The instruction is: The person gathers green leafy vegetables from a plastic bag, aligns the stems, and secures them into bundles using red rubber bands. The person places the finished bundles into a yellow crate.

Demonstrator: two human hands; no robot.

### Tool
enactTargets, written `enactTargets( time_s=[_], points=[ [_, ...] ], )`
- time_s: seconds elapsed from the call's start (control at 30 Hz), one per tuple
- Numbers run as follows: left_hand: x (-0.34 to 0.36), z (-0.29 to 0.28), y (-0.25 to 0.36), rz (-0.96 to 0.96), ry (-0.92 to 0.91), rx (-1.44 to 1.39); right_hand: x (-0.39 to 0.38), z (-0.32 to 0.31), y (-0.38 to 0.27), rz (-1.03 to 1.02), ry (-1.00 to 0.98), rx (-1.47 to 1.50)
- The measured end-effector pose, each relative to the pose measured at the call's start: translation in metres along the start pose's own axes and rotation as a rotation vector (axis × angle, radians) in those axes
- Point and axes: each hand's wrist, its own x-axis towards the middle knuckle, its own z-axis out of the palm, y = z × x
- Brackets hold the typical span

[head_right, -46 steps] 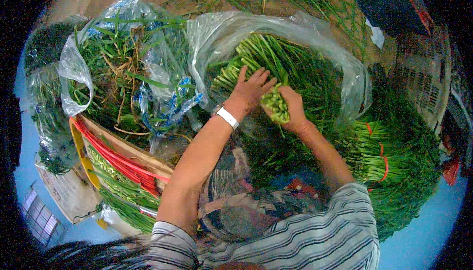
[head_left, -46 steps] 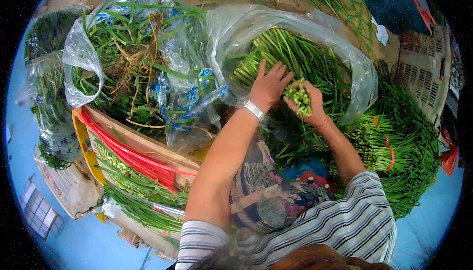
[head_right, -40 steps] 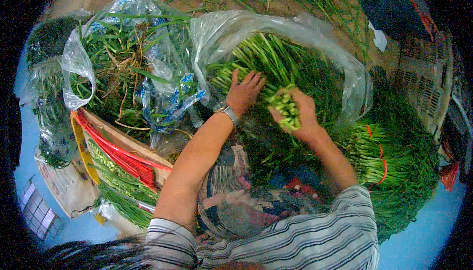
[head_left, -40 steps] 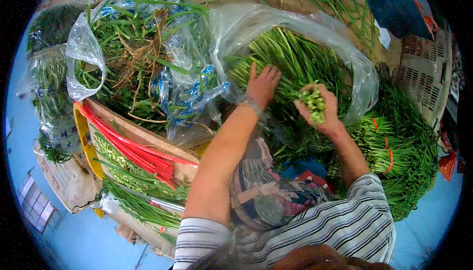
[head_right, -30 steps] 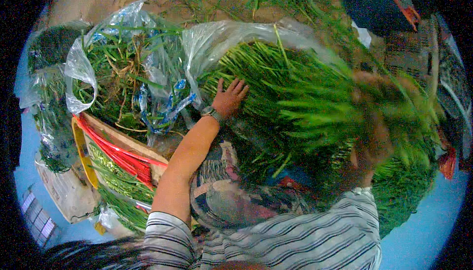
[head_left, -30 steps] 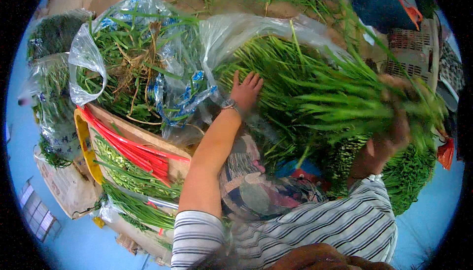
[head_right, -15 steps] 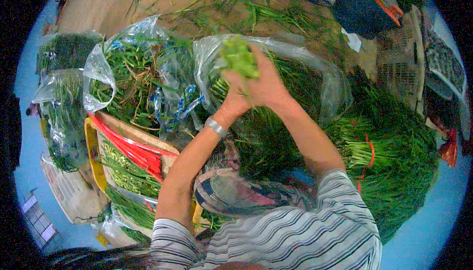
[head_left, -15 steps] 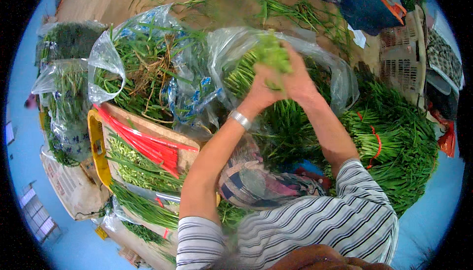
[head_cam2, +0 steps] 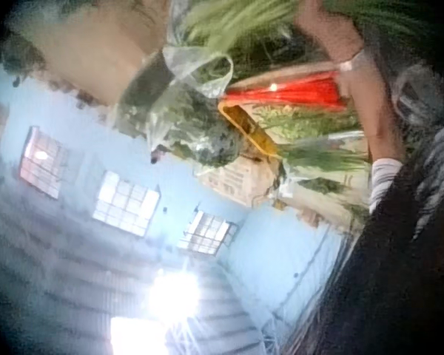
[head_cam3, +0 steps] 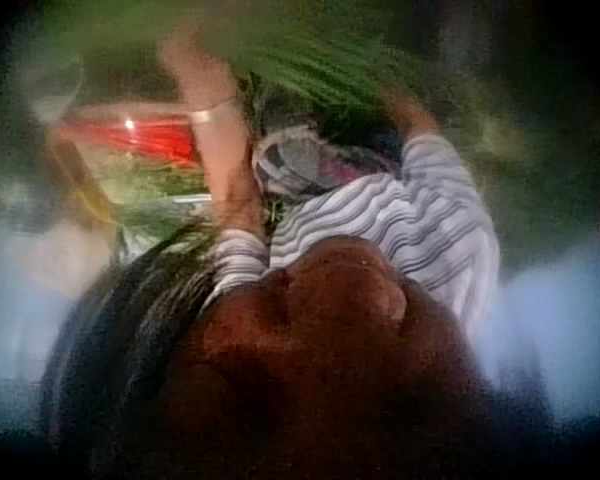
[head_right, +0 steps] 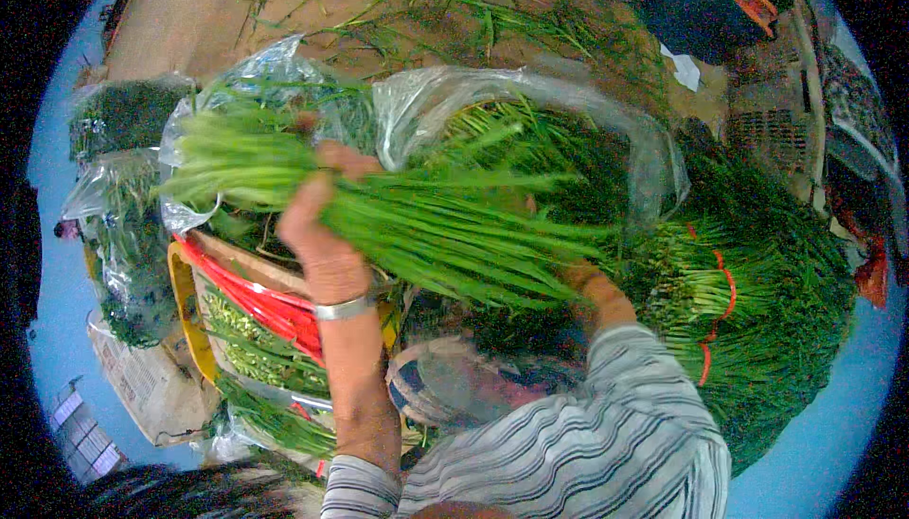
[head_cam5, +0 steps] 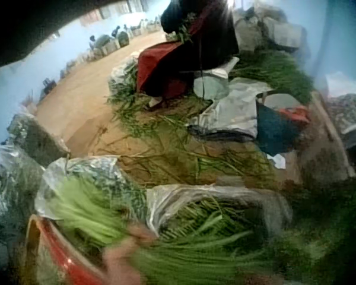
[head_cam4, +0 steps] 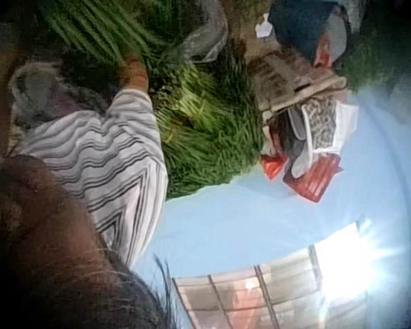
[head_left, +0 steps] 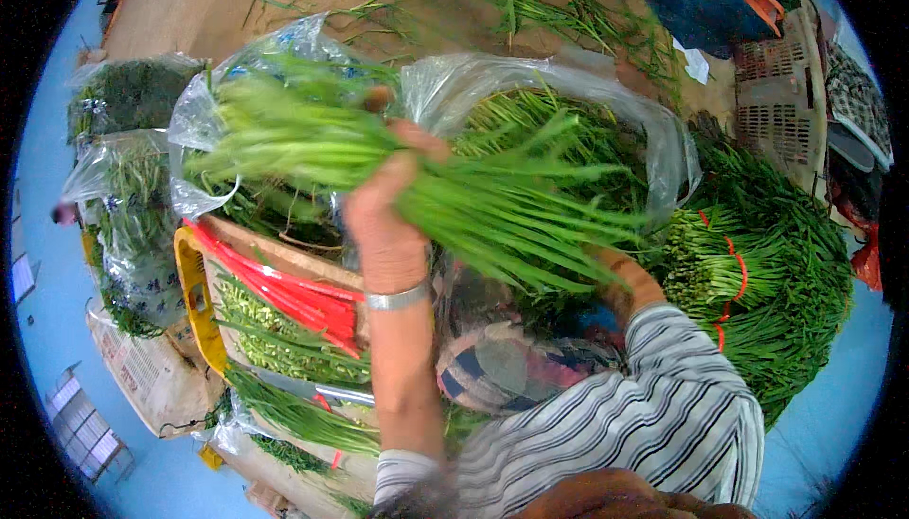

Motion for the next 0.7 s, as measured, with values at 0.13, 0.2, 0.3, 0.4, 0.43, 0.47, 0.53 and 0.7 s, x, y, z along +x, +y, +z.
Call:
enactTargets(
  time_s=[0.13, 0.2, 0.3, 0.4, 0.43, 0.47, 0.53, 0.7],
  points=[
    [-0.014, 0.013, 0.088, 0.312, -0.385, -0.158, 0.006, -0.051, 0.005, 0.065, -0.163, -0.097],
    [-0.032, 0.027, 0.138, 0.359, -0.4, -0.083, 0.017, -0.08, 0.007, 0.098, -0.22, -0.077],
    [-0.067, 0.032, 0.213, 0.173, -0.663, 0.043, 0.017, -0.096, 0.025, 0.114, -0.078, 0.146],
    [-0.127, 0.023, 0.253, -0.101, -0.459, 0.187, 0.005, -0.135, 0.012, 0.143, 0.202, 0.292],
    [-0.162, 0.031, 0.24, -0.133, -0.164, 0.141, -0.001, -0.161, -0.004, 0.12, 0.295, 0.358],
    [-0.188, 0.023, 0.227, -0.18, -0.071, 0.24, -0.016, -0.204, -0.042, 0.101, 0.356, 0.522],
    [-0.234, 0.008, 0.202, -0.346, -0.089, 0.593, -0.023, -0.244, -0.094, -0.134, 0.477, 0.769],
    [-0.292, -0.043, 0.102, -0.63, -0.241, -0.07, -0.069, -0.29, -0.255, -0.77, 0.03, 1.147]
  ],
)
